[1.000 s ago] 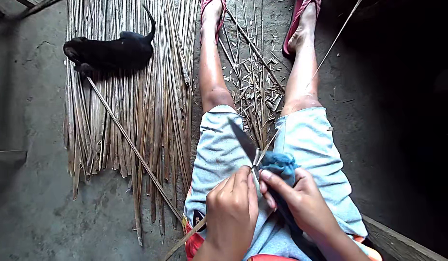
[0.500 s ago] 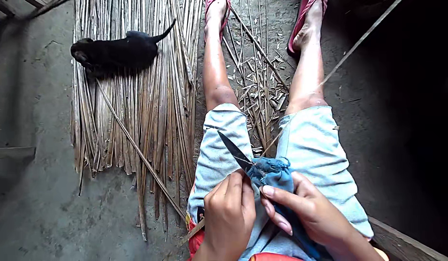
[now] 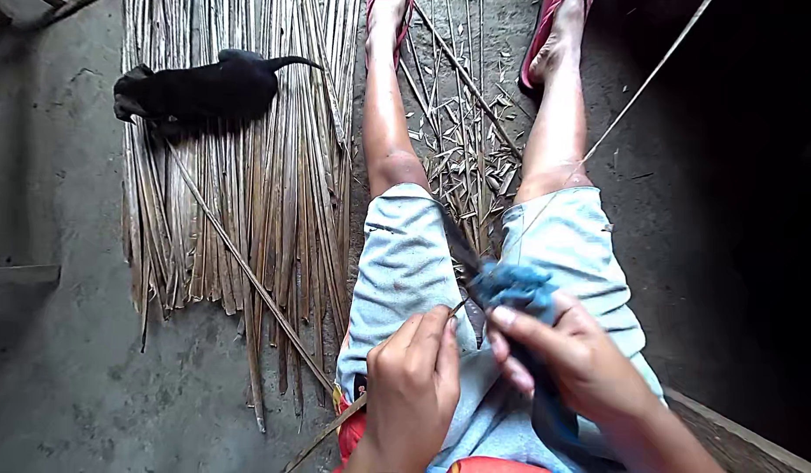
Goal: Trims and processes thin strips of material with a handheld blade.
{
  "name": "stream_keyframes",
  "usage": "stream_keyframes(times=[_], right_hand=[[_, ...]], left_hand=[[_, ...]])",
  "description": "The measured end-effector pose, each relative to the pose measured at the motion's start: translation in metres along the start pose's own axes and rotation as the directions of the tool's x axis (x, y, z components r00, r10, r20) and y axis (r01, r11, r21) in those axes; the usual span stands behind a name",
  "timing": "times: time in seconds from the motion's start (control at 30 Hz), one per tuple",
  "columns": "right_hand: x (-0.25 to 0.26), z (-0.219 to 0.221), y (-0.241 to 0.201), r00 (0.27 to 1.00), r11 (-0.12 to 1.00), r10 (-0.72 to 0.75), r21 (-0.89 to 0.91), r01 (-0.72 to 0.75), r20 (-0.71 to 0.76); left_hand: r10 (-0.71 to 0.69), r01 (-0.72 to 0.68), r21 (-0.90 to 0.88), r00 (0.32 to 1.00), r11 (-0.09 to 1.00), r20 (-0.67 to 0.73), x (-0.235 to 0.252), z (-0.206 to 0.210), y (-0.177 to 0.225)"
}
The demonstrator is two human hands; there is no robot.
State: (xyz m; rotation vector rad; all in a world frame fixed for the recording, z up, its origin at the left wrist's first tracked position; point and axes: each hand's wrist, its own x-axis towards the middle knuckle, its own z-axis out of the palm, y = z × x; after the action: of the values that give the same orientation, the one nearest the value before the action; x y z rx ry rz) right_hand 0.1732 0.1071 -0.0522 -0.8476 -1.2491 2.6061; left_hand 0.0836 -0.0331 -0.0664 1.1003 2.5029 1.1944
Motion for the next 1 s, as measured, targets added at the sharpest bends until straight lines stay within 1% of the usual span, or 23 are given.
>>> stream_keyframes(times=[0.03, 0.07, 0.13, 0.2, 0.3, 0.33, 0.37, 0.4, 0.43, 0.5, 0.53, 0.6, 0.63, 0.73, 0.83, 0.97, 1.0], right_hand=[[-0.001, 0.002, 0.006, 0.999, 0.998, 0.028, 0.047, -0.030, 0.037], [0.000, 0.004, 0.008, 0.999, 0.996, 0.040, 0.073, -0.043, 0.037], [0.005, 0.004, 0.004, 0.998, 0.997, 0.042, 0.062, -0.039, -0.055], [0.011, -0.002, -0.008, 0.987, 1.000, 0.011, 0.010, -0.009, -0.163], [0.019, -0.010, -0.026, 0.949, 0.996, -0.057, -0.080, 0.033, -0.309], [0.019, -0.010, -0.030, 0.935, 0.995, -0.061, -0.098, 0.029, -0.348], [0.017, -0.008, -0.031, 0.935, 0.994, -0.038, -0.108, 0.000, -0.353], [0.011, -0.003, -0.031, 0.947, 0.991, 0.022, -0.117, -0.062, -0.320], [0.004, 0.004, -0.030, 0.956, 0.981, 0.117, -0.116, -0.153, -0.268], [-0.006, 0.021, -0.028, 0.928, 0.938, 0.321, -0.073, -0.339, -0.192], [-0.009, 0.029, -0.027, 0.903, 0.913, 0.389, -0.053, -0.404, -0.183], [-0.010, 0.039, -0.027, 0.864, 0.880, 0.460, -0.022, -0.474, -0.204], [-0.010, 0.041, -0.028, 0.856, 0.876, 0.470, -0.007, -0.483, -0.215], [-0.007, 0.042, -0.027, 0.873, 0.897, 0.428, -0.011, -0.442, -0.234], [0.001, 0.037, -0.024, 0.915, 0.935, 0.317, -0.082, -0.346, -0.248], [0.009, 0.039, -0.020, 0.930, 0.956, 0.205, -0.142, -0.257, -0.307], [0.009, 0.036, -0.016, 0.943, 0.964, 0.162, -0.157, -0.214, -0.292]], left_hand=[[-0.008, 0.008, -0.011, 1.000, 1.000, 0.018, 0.002, -0.001, 0.000], [-0.019, 0.020, -0.020, 0.999, 1.000, 0.040, 0.003, -0.002, -0.001], [-0.046, 0.049, -0.028, 0.995, 0.998, 0.086, 0.003, -0.004, -0.003], [-0.056, 0.057, -0.008, 0.993, 0.998, 0.104, 0.001, -0.006, -0.006], [-0.053, 0.050, 0.027, 0.994, 0.998, 0.094, 0.001, -0.007, -0.007], [-0.058, 0.056, 0.028, 0.995, 0.998, 0.083, 0.001, -0.006, -0.007], [-0.067, 0.065, 0.020, 0.995, 0.998, 0.070, 0.001, -0.005, -0.006], [-0.076, 0.075, 0.010, 0.995, 0.997, 0.059, 0.002, -0.004, -0.005], [-0.081, 0.081, 0.006, 0.995, 0.997, 0.051, 0.002, -0.004, -0.004], [-0.074, 0.073, 0.026, 0.997, 0.997, 0.038, 0.003, -0.004, -0.003], [-0.063, 0.061, 0.045, 0.998, 0.997, 0.029, 0.003, -0.004, -0.002], [-0.043, 0.042, 0.084, 0.999, 0.996, 0.010, 0.004, -0.004, -0.002], [-0.039, 0.038, 0.094, 0.999, 0.995, 0.004, 0.004, -0.005, -0.002], [-0.030, 0.031, 0.092, 0.999, 0.995, -0.011, 0.003, -0.004, -0.002], [-0.011, 0.013, 0.102, 1.000, 0.995, -0.017, 0.002, -0.002, 0.001], [-0.003, 0.007, 0.125, 1.000, 0.992, -0.030, 0.002, -0.001, 0.002], [-0.005, 0.009, 0.123, 1.000, 0.992, -0.031, 0.002, 0.000, 0.002]])
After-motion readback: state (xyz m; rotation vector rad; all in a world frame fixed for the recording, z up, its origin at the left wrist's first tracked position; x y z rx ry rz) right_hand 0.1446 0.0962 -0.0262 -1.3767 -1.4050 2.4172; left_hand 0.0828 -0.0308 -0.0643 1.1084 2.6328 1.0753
